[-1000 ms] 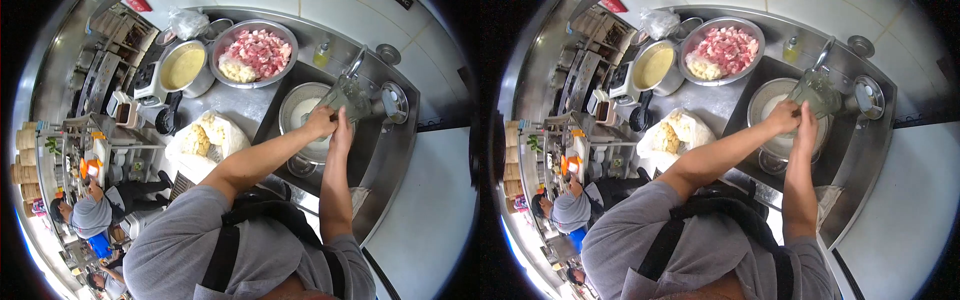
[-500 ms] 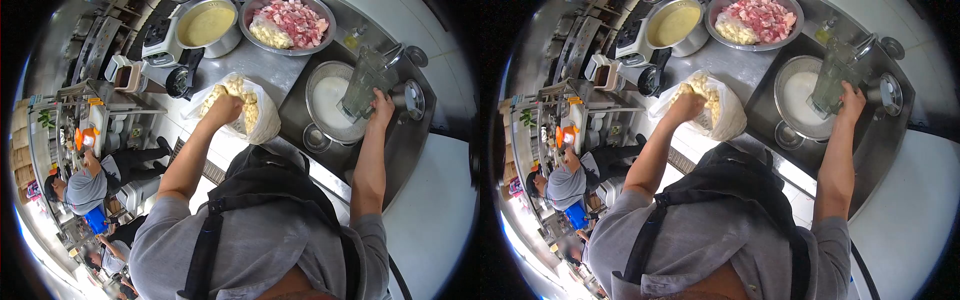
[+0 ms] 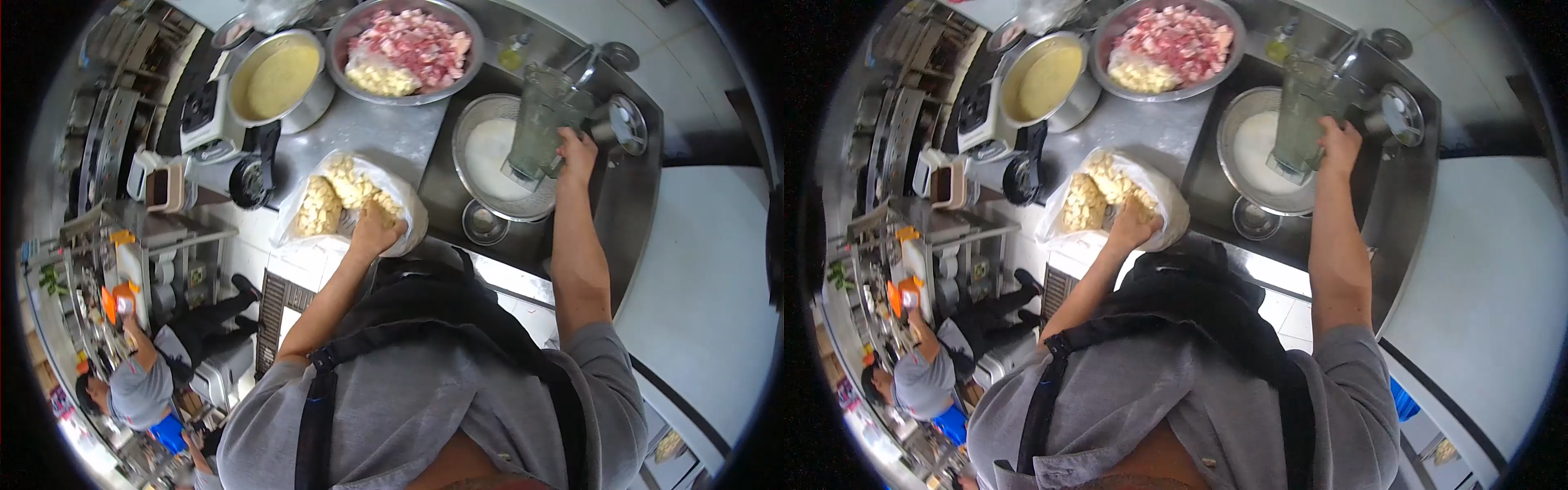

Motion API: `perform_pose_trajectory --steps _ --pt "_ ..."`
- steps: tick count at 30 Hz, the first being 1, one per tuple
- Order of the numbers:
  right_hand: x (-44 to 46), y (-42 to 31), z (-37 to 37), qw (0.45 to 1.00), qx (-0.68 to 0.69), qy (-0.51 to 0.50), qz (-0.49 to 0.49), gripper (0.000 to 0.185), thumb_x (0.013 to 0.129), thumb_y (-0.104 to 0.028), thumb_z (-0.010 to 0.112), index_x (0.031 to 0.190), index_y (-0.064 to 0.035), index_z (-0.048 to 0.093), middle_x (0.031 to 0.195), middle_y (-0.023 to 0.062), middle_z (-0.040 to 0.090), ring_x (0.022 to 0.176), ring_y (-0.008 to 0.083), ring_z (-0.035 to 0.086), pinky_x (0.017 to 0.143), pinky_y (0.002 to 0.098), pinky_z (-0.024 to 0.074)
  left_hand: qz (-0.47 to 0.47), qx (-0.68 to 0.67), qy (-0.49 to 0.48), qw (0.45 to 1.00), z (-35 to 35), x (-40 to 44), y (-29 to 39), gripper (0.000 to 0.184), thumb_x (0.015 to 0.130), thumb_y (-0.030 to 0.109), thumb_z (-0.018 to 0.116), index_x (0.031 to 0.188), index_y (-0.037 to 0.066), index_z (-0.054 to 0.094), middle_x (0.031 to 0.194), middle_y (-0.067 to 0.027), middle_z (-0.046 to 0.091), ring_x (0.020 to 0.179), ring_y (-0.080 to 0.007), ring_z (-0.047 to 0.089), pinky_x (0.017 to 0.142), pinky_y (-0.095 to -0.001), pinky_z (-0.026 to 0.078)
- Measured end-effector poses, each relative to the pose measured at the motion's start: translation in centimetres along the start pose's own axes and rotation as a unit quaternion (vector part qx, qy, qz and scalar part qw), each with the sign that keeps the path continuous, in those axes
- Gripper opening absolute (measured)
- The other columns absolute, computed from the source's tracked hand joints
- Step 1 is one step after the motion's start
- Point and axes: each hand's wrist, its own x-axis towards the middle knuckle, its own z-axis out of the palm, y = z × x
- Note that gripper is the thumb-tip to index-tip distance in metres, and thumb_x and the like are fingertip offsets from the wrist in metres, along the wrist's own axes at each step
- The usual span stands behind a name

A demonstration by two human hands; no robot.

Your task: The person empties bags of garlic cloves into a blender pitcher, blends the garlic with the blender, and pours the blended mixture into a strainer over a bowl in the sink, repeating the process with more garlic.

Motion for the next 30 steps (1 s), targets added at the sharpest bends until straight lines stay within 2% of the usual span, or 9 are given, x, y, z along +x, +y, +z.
perform_pose_trajectory --steps 6,9,13,18,20,22,24,27,30 --pt "-0.1 0.9 -1.7 1.000 -0.019 -0.019 0.004 0.022 0.067 -0.012 0.068 0.084 0.0017 0.066 0.071 0.0049 0.061 0.053 0.0128 0.051 0.050 0.0276 0.0422 0.015 0.005 -0.020 1.000 -1.6 -0.3 0.2 0.093 0.070 0.047 0.070 0.133 -0.010 0.032 0.120 -0.0352 0.051 0.113 -0.0433 0.051 0.096 -0.0441 0.041" --pt "0.1 1.2 -2.7 0.999 -0.032 0.008 0.003 0.021 0.067 -0.012 0.067 0.083 0.0016 0.065 0.070 0.0036 0.060 0.054 0.0126 0.050 0.049 0.0268 0.0396 0.049 0.048 -0.011 0.998 -3.3 -0.5 -0.3 0.074 0.076 0.048 0.067 0.122 -0.007 0.052 0.112 -0.0309 0.058 0.108 -0.0416 0.056 0.092 -0.0446 0.044" --pt "0.2 -0.1 -3.9 0.998 -0.051 -0.001 0.023 0.022 0.067 -0.013 0.067 0.083 0.0017 0.065 0.070 0.0036 0.060 0.057 0.0128 0.051 0.050 0.0264 0.0389 0.111 -0.041 0.070 0.991 -7.1 -0.6 1.0 0.024 0.080 0.021 0.068 0.094 0.001 0.069 0.083 -0.0165 0.069 0.076 -0.0245 0.069 0.070 -0.0316 0.053" --pt "0.9 -0.4 -4.3 0.996 -0.084 -0.027 0.010 0.024 0.067 -0.015 0.068 0.084 0.0015 0.065 0.070 0.0039 0.059 0.057 0.0124 0.050 0.053 0.0272 0.0384 0.203 -0.213 0.072 0.953 -6.2 1.0 8.4 0.025 0.082 0.016 0.067 0.100 -0.001 0.067 0.094 -0.0144 0.069 0.083 -0.0188 0.067 0.071 -0.0271 0.052" --pt "0.9 -0.6 -4.3 0.996 -0.091 -0.021 0.002 0.024 0.067 -0.015 0.068 0.084 0.0014 0.065 0.069 0.0036 0.058 0.057 0.0123 0.049 0.052 0.0271 0.0379 0.148 -0.264 -0.047 0.952 -1.1 4.7 10.3 0.043 0.076 0.020 0.070 0.114 0.001 0.062 0.104 -0.0192 0.066 0.091 -0.0232 0.066 0.079 -0.0328 0.052" --pt "0.0 -2.1 -4.1 0.995 -0.091 -0.046 0.005 0.025 0.068 -0.015 0.067 0.086 0.0022 0.065 0.067 0.0031 0.057 0.055 0.0120 0.048 0.052 0.0272 0.0374 0.038 -0.157 0.003 0.987 6.2 8.7 12.2 0.065 0.074 0.021 0.071 0.132 0.003 0.047 0.116 -0.0242 0.059 0.097 -0.0273 0.064 0.086 -0.0355 0.050" --pt "-0.2 -2.1 -4.4 0.996 -0.082 -0.045 0.007 0.025 0.068 -0.014 0.067 0.086 0.0025 0.064 0.066 0.0026 0.057 0.055 0.0117 0.048 0.052 0.0269 0.0372 -0.182 -0.285 -0.038 0.940 12.5 13.0 12.5 0.070 0.073 0.013 0.069 0.135 0.003 0.040 0.122 -0.0260 0.054 0.102 -0.0301 0.061 0.082 -0.0405 0.054" --pt "0.0 -2.4 -4.5 0.996 -0.074 -0.053 0.011 0.023 0.068 -0.012 0.067 0.085 0.0025 0.064 0.066 0.0021 0.056 0.054 0.0109 0.047 0.051 0.0260 0.0372 -0.240 -0.553 -0.146 0.784 19.5 16.9 10.0 0.060 0.071 0.004 0.063 0.128 0.002 0.045 0.118 -0.0226 0.057 0.099 -0.0326 0.063 0.075 -0.0447 0.057" --pt "0.1 -2.7 -4.7 0.997 -0.056 -0.055 0.015 0.021 0.067 -0.010 0.067 0.084 0.0017 0.064 0.066 0.0020 0.056 0.053 0.0102 0.047 0.051 0.0251 0.0372 -0.221 -0.457 -0.099 0.856 16.9 14.7 12.6 0.048 0.070 -0.003 0.057 0.117 0.000 0.052 0.106 -0.0199 0.062 0.094 -0.0310 0.065 0.069 -0.0471 0.059"
